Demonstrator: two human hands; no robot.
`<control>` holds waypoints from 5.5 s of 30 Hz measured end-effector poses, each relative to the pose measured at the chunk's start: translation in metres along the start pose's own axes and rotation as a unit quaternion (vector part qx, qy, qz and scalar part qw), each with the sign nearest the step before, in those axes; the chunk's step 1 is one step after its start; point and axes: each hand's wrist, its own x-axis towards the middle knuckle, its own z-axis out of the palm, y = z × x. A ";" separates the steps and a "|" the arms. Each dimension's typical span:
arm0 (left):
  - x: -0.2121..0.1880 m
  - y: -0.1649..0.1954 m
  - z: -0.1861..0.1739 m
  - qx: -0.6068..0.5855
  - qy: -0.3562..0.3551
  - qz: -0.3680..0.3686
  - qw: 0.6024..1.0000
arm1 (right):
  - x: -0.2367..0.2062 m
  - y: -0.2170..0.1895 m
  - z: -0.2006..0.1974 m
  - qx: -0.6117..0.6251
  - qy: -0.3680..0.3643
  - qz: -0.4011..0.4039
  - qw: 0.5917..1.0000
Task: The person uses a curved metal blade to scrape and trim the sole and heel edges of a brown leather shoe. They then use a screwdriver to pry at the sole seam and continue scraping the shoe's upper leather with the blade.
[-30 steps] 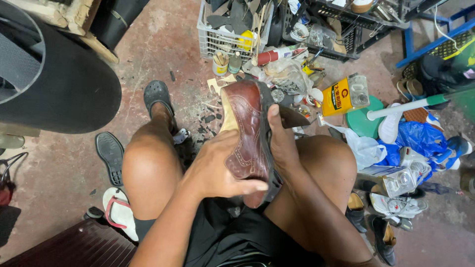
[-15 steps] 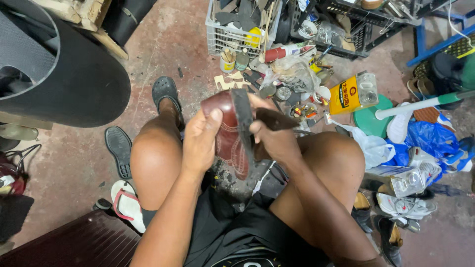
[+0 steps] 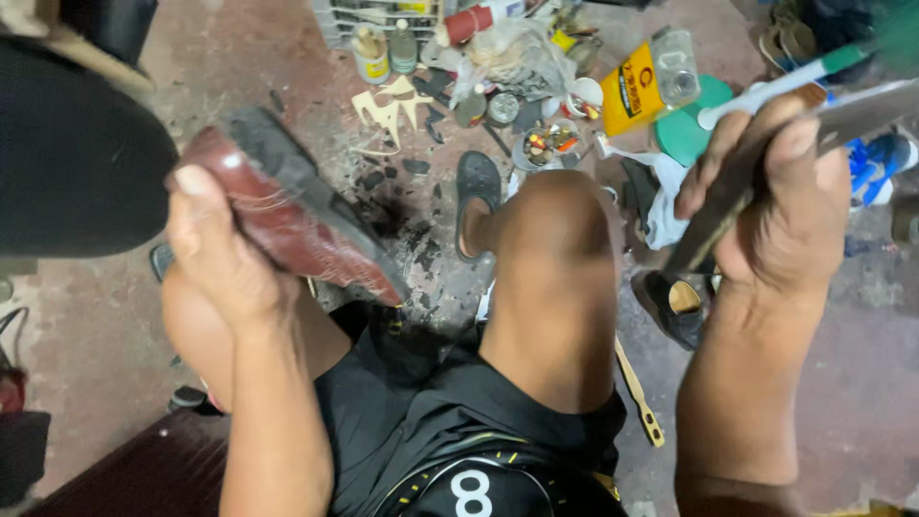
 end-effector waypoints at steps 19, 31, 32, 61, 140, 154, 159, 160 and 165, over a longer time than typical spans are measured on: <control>-0.014 -0.070 -0.045 0.129 -0.037 -0.009 0.991 | -0.206 0.299 -0.169 -0.352 0.054 0.513 0.781; 0.007 -0.055 -0.004 0.079 -0.059 0.014 0.995 | -0.170 0.315 -0.163 -0.426 0.087 0.416 0.799; 0.011 -0.051 0.001 0.092 -0.065 0.027 0.993 | -0.167 0.314 -0.160 -0.422 0.086 0.418 0.800; 0.032 -0.017 0.056 -0.367 -0.131 -0.198 0.900 | -0.151 0.124 -0.031 0.000 0.200 0.383 0.902; 0.030 0.055 -0.131 0.024 -0.007 0.085 0.996 | -0.095 0.383 0.174 -0.528 -0.227 0.280 0.769; 0.006 0.063 -0.094 -0.096 0.057 0.028 0.993 | -0.105 0.333 0.200 -0.571 -0.356 0.167 0.720; 0.006 0.073 -0.097 -0.089 -0.051 0.030 0.994 | -0.073 0.321 0.190 -0.448 -0.278 0.199 0.826; 0.006 0.074 -0.098 -0.102 -0.041 0.028 0.993 | -0.073 0.321 0.189 -0.411 -0.275 0.211 0.843; 0.013 0.071 -0.102 -0.227 -0.036 0.008 0.973 | -0.091 0.323 0.200 -0.192 -0.366 0.431 0.802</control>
